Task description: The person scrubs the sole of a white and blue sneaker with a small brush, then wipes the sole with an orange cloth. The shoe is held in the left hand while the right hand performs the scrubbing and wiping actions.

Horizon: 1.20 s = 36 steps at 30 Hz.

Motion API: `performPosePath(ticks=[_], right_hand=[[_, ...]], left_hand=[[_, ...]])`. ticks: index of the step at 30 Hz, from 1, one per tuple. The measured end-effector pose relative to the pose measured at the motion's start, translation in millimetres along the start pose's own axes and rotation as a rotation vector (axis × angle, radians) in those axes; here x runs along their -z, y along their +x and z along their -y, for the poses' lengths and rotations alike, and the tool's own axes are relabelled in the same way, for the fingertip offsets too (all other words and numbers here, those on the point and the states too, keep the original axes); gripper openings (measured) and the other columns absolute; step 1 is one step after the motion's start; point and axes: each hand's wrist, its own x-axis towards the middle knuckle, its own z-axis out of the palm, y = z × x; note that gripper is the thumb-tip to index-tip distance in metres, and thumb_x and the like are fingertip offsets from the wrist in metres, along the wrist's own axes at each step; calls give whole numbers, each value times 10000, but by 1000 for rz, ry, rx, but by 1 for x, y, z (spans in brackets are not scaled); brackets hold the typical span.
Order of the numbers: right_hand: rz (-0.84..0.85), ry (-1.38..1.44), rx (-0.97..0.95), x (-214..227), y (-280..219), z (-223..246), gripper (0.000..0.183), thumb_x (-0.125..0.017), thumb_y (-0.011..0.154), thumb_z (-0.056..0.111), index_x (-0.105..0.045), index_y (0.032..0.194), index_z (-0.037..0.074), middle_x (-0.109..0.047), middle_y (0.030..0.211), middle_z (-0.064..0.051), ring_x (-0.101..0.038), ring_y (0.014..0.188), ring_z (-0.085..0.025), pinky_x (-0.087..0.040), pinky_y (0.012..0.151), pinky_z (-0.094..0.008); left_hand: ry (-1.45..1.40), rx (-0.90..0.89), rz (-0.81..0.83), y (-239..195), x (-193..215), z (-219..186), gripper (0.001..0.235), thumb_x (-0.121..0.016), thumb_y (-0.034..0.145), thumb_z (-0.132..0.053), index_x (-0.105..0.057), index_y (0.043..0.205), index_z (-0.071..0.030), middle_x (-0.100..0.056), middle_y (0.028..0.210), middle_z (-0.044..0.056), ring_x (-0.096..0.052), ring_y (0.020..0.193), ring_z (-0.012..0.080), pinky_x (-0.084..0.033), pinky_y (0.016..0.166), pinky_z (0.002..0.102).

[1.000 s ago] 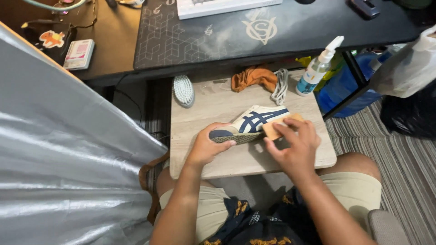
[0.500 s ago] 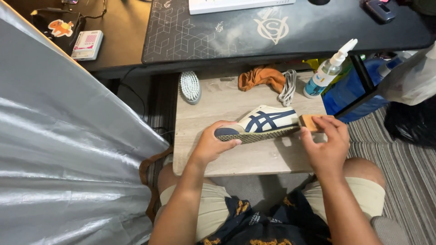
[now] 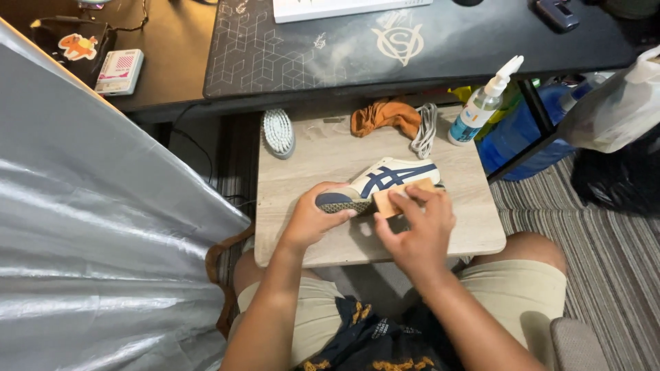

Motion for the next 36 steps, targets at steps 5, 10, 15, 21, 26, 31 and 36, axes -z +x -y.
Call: performPosePath(ticks=[5,10,15,21,26,31,36], right_hand=[[65,174,-83,9,7,15,382,-911,745,244,-789,1091,140,-628,1127,-73,-606,1144,-354,-443,1002,-496],[72,345,-92,21,16,16,430,-914,749,170,-777,1149,98,-639,1152,-136,-639,1158,-383,-493,1010,-475],[87,178,-56,17,15,5,434,-930,730,267,-787,1123,149,-628,1149,-74,-611,1154,-331,-417,1016,-512],[53,-23,143,20,16,-19,413,-936,730,335,-790,1084,178,-640,1127,-68,-629,1088,-330,-465,947,-487],[27,-115,162,27,15,-47,400,-930,753,363,-802,1079,170,-631,1126,-71,-609,1099,-349,-463,976,-503],[3,-143,116,27,11,-74,397,-925,774,376,-804,1093,175,-632,1142,-46,-617,1103,-323,-472,930,-473],[-91,-200,47,39,16,-101,377,-945,772,322,-806,1084,161,-637,1129,-51,-651,1077,-327,-514,935,-472]], left_hand=[[11,-8,4,0,1,-5,612,-948,612,-177,-751,1190,-139,-766,1054,83,-675,1007,123,-530,925,302],[31,-30,-2,0,1,-2,623,-952,611,-204,-750,1198,-146,-762,1070,95,-684,1019,149,-532,922,314],[-7,-26,-11,-3,0,-3,634,-957,602,-181,-741,1194,-116,-761,1113,102,-682,1072,163,-511,977,325],[-5,-64,-30,-4,-5,12,647,-953,589,-195,-740,1196,-118,-756,1120,114,-680,1095,181,-507,989,339],[-1,-43,-41,-5,-7,14,636,-952,590,-179,-746,1189,-122,-760,1111,98,-689,1086,174,-496,1004,324],[13,-56,-41,-5,-5,18,653,-957,580,-193,-742,1191,-103,-756,1109,124,-687,1097,202,-495,1006,347],[9,-48,-48,-6,-6,12,655,-955,587,-178,-735,1197,-82,-751,1125,138,-686,1106,225,-495,1011,359]])
